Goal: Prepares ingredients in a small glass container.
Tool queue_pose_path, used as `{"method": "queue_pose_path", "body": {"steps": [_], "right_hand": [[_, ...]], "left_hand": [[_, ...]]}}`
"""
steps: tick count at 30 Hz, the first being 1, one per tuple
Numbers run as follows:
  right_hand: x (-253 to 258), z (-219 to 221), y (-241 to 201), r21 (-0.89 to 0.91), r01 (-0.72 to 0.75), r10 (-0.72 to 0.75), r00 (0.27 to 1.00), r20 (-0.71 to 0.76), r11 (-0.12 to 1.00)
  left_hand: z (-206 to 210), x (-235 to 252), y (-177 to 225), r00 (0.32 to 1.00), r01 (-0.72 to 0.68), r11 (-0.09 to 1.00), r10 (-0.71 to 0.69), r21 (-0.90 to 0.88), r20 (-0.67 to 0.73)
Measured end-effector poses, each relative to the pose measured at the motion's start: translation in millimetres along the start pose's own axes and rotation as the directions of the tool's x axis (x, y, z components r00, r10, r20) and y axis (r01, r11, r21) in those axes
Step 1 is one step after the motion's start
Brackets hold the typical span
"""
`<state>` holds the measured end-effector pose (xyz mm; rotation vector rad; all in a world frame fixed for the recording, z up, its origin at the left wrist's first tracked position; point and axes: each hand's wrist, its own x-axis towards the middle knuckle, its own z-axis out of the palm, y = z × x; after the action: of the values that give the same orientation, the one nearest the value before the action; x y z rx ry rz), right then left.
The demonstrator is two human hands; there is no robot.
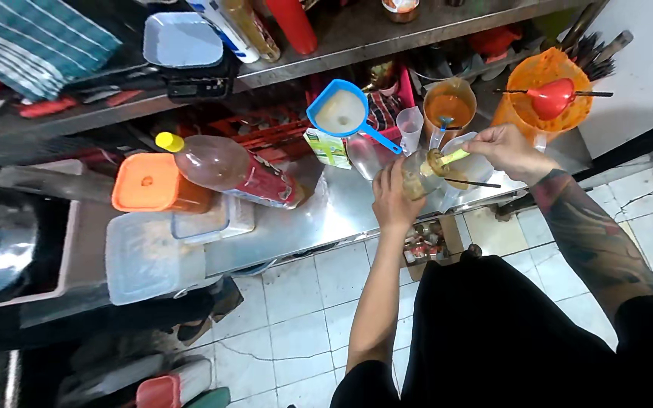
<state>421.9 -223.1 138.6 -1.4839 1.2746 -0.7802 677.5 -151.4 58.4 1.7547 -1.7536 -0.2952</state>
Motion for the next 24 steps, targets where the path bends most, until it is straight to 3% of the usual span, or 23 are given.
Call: {"method": "queue_pose_path", "body": {"steps": [6,10,12,14,17,21,24], "right_hand": [[-11,-31,12,0.069,-0.06,0.068,0.991,-0.112,0.996],[-14,-39,28,-0.193,-0.055,0.006,0.97,-0.245,0.98],[-16,-35,44,-0.487,0.001,-0.109,0.975,-0.192,0.873],[-17,-30,64,-0.75,0.17,-0.309,0.95,-0.048,0.639],[-16,-28,87,-0.852,0.317,-0.533,0.844,0.053,0.416],[-17,-30,92,-0.865,0.298,-0.547,0.836,0.033,0.403],[-15,-31,86,-0.861,0.224,-0.456,0.89,-0.01,0.456]], "left_hand": [[8,3,-10,0.998,0.062,0.998,-0.061,-0.023,0.034],[16,-5,-23,0.987,0.16,0.984,-0.157,-0.079,0.043],[21,-17,-29,0.974,0.225,0.948,-0.218,-0.225,0.057],[25,-37,-32,0.956,0.285,0.852,-0.282,-0.439,0.074],[31,-63,-34,0.943,0.279,0.695,-0.329,-0.663,0.053],[29,-89,-28,0.938,0.25,0.618,-0.344,-0.746,0.03],[26,-103,-26,0.934,0.267,0.611,-0.354,-0.745,0.045]]}}
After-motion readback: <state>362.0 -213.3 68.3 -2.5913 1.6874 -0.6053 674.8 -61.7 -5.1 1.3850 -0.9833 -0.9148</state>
